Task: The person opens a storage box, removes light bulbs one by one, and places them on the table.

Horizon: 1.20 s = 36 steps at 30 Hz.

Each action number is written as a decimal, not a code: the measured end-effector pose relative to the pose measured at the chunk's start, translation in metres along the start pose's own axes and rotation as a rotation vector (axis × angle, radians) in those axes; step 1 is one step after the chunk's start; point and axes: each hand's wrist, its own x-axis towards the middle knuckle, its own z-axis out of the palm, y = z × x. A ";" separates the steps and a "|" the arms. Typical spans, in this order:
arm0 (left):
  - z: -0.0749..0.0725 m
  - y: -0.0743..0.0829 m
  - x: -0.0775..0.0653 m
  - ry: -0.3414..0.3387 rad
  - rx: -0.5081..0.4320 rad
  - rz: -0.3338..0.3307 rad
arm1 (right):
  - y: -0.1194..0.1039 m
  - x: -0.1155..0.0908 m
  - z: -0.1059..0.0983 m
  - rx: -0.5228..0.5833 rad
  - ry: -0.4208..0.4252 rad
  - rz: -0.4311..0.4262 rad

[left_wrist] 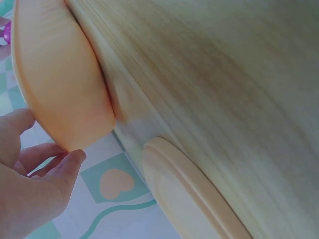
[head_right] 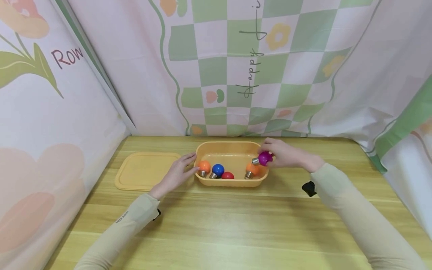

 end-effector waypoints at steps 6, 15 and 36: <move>-0.001 0.001 0.000 -0.002 -0.007 -0.013 | 0.009 -0.014 -0.008 -0.056 0.111 -0.023; -0.001 -0.001 0.000 0.021 0.002 0.025 | 0.023 -0.046 -0.018 -0.080 0.113 0.112; 0.000 0.001 -0.001 0.018 0.005 0.024 | 0.062 -0.104 0.007 -0.100 0.094 0.320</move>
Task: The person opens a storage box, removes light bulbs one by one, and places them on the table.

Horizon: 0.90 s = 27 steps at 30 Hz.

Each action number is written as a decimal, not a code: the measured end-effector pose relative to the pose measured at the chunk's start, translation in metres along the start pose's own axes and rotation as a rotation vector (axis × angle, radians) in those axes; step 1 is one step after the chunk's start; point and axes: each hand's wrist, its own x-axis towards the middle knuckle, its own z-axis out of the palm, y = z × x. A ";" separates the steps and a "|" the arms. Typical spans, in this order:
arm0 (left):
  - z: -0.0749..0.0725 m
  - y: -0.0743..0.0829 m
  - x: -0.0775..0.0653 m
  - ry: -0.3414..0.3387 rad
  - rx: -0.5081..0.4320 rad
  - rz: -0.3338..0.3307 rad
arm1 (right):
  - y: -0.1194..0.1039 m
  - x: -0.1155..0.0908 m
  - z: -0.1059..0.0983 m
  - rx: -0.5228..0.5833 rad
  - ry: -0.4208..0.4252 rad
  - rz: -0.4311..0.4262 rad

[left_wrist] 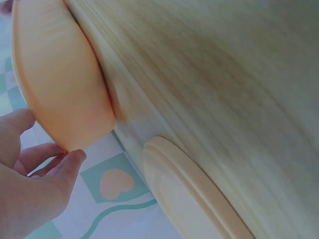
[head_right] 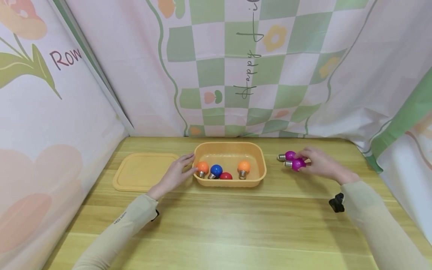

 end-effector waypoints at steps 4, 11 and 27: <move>0.001 -0.001 0.000 -0.010 -0.008 -0.014 | 0.000 -0.004 0.003 0.016 -0.031 0.044; 0.002 -0.001 0.000 -0.011 -0.010 -0.013 | -0.002 -0.007 0.006 0.062 -0.079 0.105; 0.000 -0.001 0.001 -0.014 0.002 -0.007 | 0.001 -0.006 0.011 0.095 -0.088 0.153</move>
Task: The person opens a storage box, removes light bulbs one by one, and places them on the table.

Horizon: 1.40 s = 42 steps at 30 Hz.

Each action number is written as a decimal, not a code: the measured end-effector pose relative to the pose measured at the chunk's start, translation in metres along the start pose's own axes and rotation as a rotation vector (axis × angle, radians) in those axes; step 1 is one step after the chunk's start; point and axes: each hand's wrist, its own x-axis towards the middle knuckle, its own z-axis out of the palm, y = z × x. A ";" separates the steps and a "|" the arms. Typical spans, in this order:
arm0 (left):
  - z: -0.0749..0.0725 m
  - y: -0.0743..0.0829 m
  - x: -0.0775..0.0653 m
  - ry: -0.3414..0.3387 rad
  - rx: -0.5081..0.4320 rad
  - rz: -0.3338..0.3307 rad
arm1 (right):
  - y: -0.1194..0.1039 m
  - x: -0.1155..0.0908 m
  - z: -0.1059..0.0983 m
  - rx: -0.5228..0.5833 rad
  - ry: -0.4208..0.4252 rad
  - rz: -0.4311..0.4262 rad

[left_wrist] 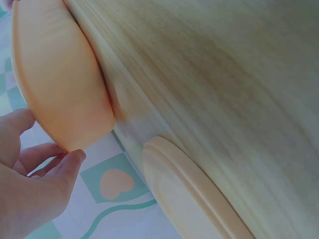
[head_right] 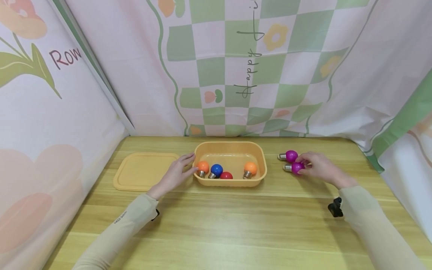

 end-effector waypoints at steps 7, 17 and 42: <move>0.000 0.001 -0.001 0.015 0.004 0.014 | 0.001 0.001 0.003 -0.037 0.045 -0.026; 0.000 0.000 0.000 0.019 0.013 0.025 | 0.000 0.006 0.006 -0.011 0.051 -0.010; 0.000 0.001 -0.001 0.022 0.015 0.029 | -0.002 0.002 0.007 -0.044 0.094 -0.020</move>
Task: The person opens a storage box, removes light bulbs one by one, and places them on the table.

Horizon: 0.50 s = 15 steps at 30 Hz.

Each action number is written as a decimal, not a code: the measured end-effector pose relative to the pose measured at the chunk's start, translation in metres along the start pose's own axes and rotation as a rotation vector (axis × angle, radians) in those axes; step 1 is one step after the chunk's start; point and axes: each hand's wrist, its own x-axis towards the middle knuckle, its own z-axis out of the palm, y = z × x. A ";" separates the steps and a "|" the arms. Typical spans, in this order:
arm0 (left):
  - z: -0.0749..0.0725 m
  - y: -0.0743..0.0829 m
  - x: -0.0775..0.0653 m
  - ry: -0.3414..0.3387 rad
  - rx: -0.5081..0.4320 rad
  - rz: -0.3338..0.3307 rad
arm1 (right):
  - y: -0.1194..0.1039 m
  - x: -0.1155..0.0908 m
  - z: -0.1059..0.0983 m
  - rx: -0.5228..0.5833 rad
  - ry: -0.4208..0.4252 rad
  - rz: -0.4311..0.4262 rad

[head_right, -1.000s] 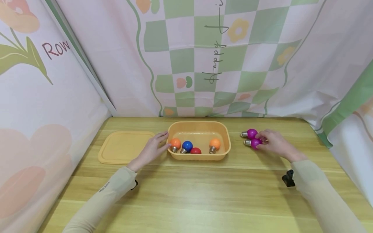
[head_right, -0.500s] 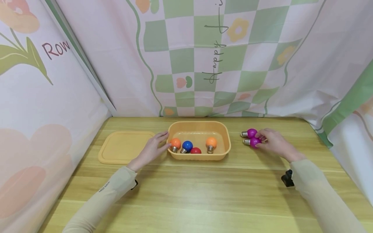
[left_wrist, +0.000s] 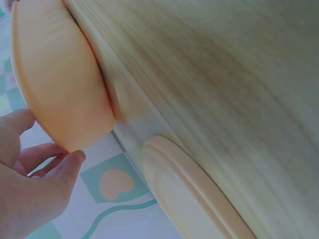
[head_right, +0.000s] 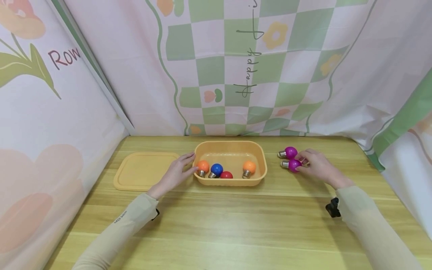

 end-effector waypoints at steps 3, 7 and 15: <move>0.000 0.000 0.000 -0.003 -0.009 -0.011 | -0.001 0.000 0.000 0.022 -0.004 0.014; 0.000 0.000 -0.001 -0.010 -0.008 -0.020 | 0.000 0.000 0.000 0.036 0.000 0.018; -0.001 0.001 -0.001 -0.010 -0.010 -0.022 | 0.004 0.002 0.002 0.053 0.001 0.021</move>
